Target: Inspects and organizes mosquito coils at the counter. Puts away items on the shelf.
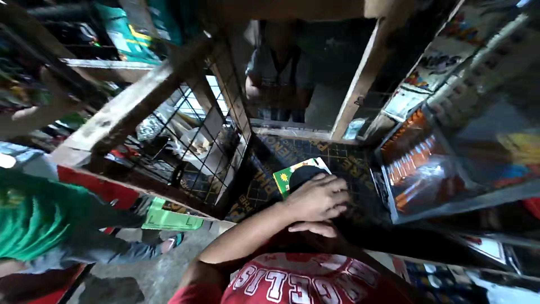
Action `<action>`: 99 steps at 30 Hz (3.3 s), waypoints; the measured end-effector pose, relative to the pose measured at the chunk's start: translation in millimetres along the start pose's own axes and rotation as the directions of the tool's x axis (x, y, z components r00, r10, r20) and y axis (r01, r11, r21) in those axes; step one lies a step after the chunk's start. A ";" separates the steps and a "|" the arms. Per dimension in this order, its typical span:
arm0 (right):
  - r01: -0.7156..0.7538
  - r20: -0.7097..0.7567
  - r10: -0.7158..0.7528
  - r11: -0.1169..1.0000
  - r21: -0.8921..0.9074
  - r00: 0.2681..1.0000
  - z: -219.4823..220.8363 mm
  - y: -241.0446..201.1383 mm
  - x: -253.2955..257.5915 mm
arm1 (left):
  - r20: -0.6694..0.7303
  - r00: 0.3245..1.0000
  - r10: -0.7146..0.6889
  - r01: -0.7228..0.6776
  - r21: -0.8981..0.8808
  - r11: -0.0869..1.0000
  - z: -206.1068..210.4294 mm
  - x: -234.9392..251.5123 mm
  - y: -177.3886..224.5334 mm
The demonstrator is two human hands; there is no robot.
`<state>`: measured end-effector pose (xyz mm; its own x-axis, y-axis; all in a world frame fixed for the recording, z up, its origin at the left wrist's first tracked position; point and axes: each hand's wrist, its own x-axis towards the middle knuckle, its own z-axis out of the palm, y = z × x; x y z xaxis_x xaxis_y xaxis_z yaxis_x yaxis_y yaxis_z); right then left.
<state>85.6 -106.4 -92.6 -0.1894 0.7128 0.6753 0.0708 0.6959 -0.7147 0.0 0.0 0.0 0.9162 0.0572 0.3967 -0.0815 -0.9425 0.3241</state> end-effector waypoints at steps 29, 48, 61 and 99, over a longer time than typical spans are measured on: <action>-0.008 0.059 0.014 0.994 -0.107 0.998 -5.9 3.9 0.7 | -0.422 0.660 -0.622 0.604 -0.193 0.773 59.0 -97.1 -66.1; -0.035 0.053 0.042 0.992 -0.121 0.998 -5.7 1.2 1.6 | -0.391 0.665 -0.636 0.583 -0.261 0.770 56.9 -97.8 -67.1; -0.028 0.079 0.036 0.994 -0.106 0.996 -7.7 2.3 1.7 | -0.398 0.657 -0.641 0.594 -0.251 0.764 57.1 -98.2 -66.7; -0.067 0.053 0.074 0.989 -0.134 0.996 -4.0 2.8 1.0 | -0.348 0.739 -0.576 0.559 -0.159 0.814 55.4 -96.5 -68.5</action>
<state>89.5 -103.4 -93.2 -0.2350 0.7569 0.6098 0.2138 0.6523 -0.7272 -61.1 40.8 -108.1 0.5880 0.7001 0.4052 0.3839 -0.6825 0.6220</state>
